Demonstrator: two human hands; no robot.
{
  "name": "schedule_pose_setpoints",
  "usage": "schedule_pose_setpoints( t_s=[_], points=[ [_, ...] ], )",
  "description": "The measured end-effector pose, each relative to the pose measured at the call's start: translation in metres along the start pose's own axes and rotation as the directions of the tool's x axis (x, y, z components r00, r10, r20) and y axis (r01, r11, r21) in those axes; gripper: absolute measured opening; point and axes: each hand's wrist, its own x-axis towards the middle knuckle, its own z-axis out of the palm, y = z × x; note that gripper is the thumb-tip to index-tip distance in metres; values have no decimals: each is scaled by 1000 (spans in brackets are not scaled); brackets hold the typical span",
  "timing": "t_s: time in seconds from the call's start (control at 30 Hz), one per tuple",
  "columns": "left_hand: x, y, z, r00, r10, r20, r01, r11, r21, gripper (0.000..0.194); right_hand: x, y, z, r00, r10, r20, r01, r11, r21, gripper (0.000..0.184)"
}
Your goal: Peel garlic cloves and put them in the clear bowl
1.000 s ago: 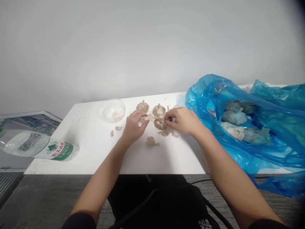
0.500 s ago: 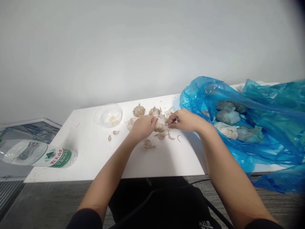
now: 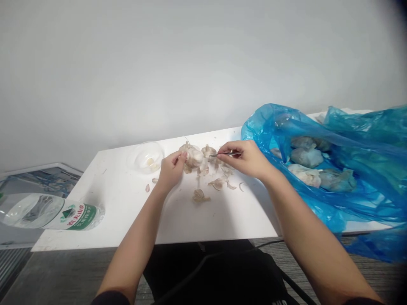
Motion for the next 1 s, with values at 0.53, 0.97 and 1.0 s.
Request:
schedule_pose_setpoints(
  t_s=[0.53, 0.97, 1.0],
  points=[
    [-6, -4, 3, 948, 291, -131, -245, 927, 283, 33, 0, 3, 32, 998, 47, -41, -53, 986, -157, 12],
    [-2, -6, 1, 997, -76, -13, 73, 988, -133, 39, 4, 7, 33, 998, 62, 8, -63, 997, 51, 14],
    [-1, -7, 1, 995, -95, -9, 92, 981, -173, 40, 4, 6, 33, 998, 64, 5, -65, 997, 35, 13]
  ],
)
